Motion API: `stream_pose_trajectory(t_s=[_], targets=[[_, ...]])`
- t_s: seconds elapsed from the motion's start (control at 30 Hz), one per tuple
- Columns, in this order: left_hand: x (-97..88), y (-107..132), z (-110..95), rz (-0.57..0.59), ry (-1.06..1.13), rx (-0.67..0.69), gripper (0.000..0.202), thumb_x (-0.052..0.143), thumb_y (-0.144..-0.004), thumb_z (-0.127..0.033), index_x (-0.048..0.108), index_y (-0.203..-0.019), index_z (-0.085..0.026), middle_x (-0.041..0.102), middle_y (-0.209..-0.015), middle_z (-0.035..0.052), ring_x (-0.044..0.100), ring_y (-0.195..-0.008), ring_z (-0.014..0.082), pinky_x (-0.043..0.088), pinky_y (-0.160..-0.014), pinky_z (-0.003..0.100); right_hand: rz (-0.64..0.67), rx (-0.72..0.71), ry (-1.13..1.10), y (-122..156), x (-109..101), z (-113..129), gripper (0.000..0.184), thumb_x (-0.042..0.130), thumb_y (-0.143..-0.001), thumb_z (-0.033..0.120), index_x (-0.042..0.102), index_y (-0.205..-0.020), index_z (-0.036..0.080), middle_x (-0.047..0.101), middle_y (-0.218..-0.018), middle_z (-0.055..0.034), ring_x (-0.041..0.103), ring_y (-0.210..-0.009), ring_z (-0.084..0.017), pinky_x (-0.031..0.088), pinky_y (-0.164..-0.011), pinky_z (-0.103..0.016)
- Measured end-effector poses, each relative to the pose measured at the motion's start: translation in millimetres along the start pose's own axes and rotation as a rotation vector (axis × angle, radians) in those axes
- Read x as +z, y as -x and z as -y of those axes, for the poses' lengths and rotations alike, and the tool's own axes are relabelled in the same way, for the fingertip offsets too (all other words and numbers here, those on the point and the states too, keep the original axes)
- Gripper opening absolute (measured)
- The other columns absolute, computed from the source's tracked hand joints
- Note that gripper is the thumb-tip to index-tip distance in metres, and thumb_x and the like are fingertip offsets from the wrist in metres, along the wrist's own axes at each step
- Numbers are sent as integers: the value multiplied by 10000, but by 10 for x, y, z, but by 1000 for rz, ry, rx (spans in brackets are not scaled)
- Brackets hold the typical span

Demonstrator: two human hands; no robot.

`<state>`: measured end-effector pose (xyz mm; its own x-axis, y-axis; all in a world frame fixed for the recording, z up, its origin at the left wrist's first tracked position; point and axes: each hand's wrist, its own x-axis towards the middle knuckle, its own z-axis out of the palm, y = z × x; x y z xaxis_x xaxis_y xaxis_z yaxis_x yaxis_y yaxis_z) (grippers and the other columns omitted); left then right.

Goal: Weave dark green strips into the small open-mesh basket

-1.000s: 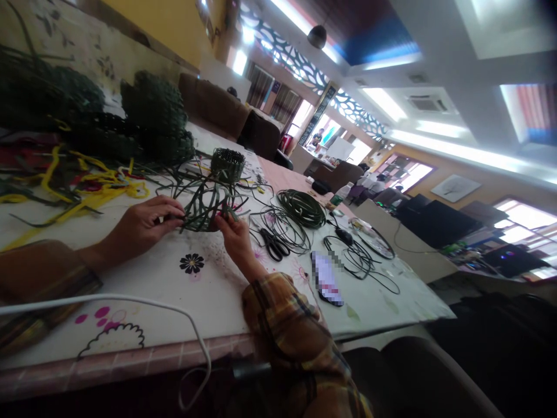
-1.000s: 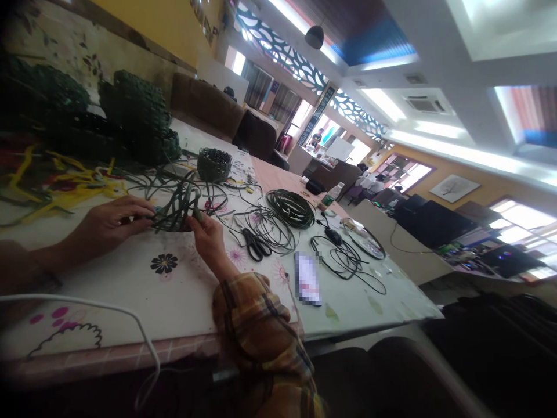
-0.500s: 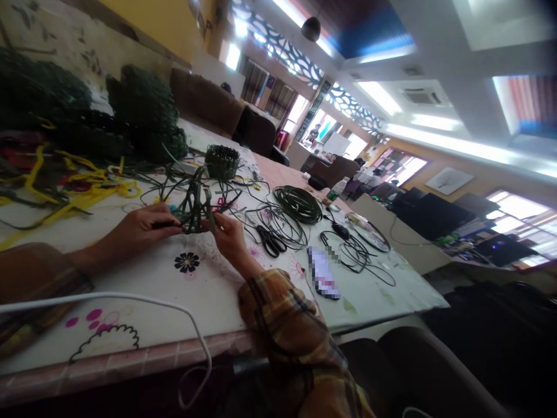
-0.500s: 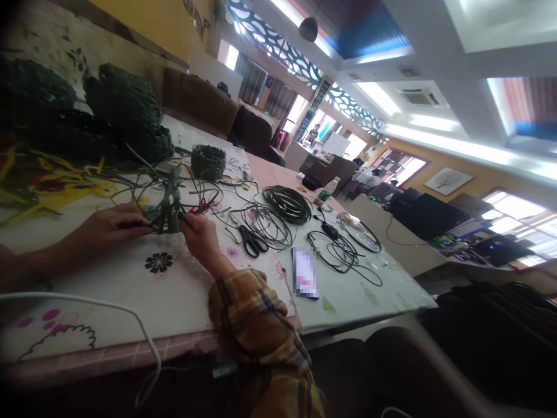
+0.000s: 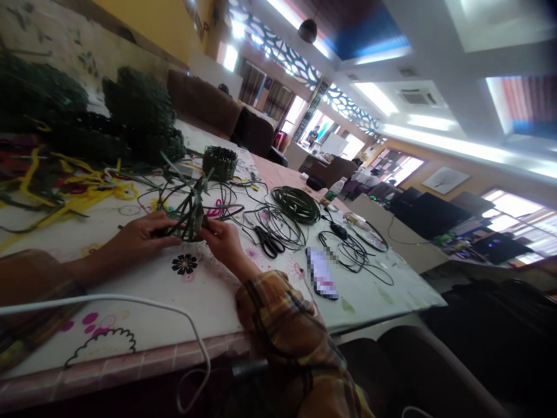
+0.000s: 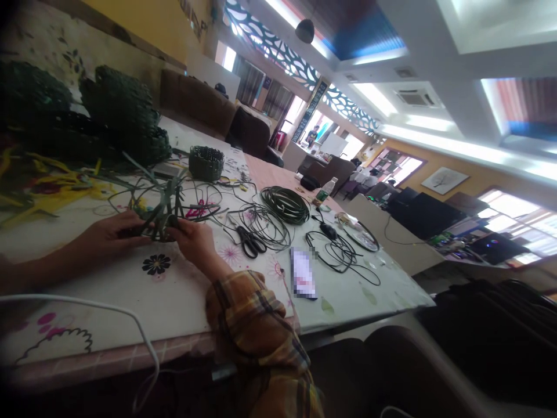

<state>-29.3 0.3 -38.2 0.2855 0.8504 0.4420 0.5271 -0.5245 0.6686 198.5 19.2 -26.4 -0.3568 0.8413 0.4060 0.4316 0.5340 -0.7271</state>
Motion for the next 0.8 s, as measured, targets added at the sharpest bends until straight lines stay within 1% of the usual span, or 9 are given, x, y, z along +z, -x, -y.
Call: stream_pose_trajectory(t_s=[0.1, 0.17, 0.33, 0.47, 0.53, 0.63, 0.7, 0.77, 0.8], targets=[[14, 24, 29, 57, 63, -6, 389, 609, -868, -579, 762, -868, -221, 585, -807, 21, 563, -793, 184, 468, -722, 287, 82, -78, 140, 42, -6, 82, 349, 669, -921, 395, 636, -650, 178, 518, -566, 46, 411, -564, -80, 269, -565, -214], [12, 45, 49, 61, 85, -21, 416, 591, -875, -595, 750, -788, -220, 592, -802, 28, 569, -772, 185, 473, -692, 290, 114, -90, 172, 70, 15, 105, 353, 684, -913, 386, 625, -635, 177, 517, -570, 47, 398, -568, -80, 250, -562, -222], [-26, 77, 76, -16, 64, -70, 408, 629, -815, -628, 749, -785, -239, 633, -835, 41, 601, -823, 222, 504, -745, 323, 60, -33, 126, 122, 84, 80, 335, 601, -977, 407, 680, -737, 186, 626, -650, 27, 508, -613, -100, 319, -585, -207], [-41, 95, 108, -20, 77, -99, 361, 640, -819, -596, 770, -864, -261, 681, -949, 52, 639, -923, 245, 537, -844, 349, 133, -204, 230, 127, 44, 74, 297, 584, -999, 382, 708, -819, 182, 685, -744, -13, 605, -715, -128, 406, -680, -213], [-48, 104, 148, -1, 60, -46, 318, 633, -841, -556, 782, -883, -279, 689, -976, 56, 659, -941, 241, 551, -865, 346, 209, -308, 346, 119, 6, 62, 265, 578, -1007, 355, 715, -855, 186, 721, -815, -43, 646, -797, -148, 437, -745, -226], [-103, 113, 225, 37, -7, 97, 264, 620, -861, -498, 805, -899, -313, 715, -1009, 67, 691, -950, 235, 572, -864, 331, 330, -375, 453, 114, -42, 9, 173, 581, -1002, 275, 727, -949, 200, 763, -975, -68, 687, -925, -164, 472, -801, -236], [-191, 124, 270, 110, -82, 166, 256, 603, -876, -474, 813, -971, -361, 737, -1068, 58, 705, -971, 231, 578, -889, 334, 386, -387, 445, 125, -81, -31, 147, 588, -989, 212, 728, -1033, 207, 760, -1114, -70, 695, -1029, -167, 494, -864, -236], [-317, 144, 312, 194, -144, 193, 278, 579, -895, -465, 794, -1066, -421, 742, -1161, 27, 704, -1027, 231, 566, -951, 351, 394, -395, 404, 145, -143, -53, 165, 595, -981, 189, 728, -1078, 204, 741, -1211, -76, 676, -1143, -173, 495, -963, -247], [-384, 157, 335, 193, -157, 190, 287, 566, -902, -463, 785, -1086, -434, 739, -1193, 9, 695, -1065, 234, 545, -998, 365, 383, -403, 379, 157, -184, -55, 163, 603, -979, 198, 731, -1080, 200, 734, -1232, -82, 658, -1191, -180, 487, -1008, -262]])
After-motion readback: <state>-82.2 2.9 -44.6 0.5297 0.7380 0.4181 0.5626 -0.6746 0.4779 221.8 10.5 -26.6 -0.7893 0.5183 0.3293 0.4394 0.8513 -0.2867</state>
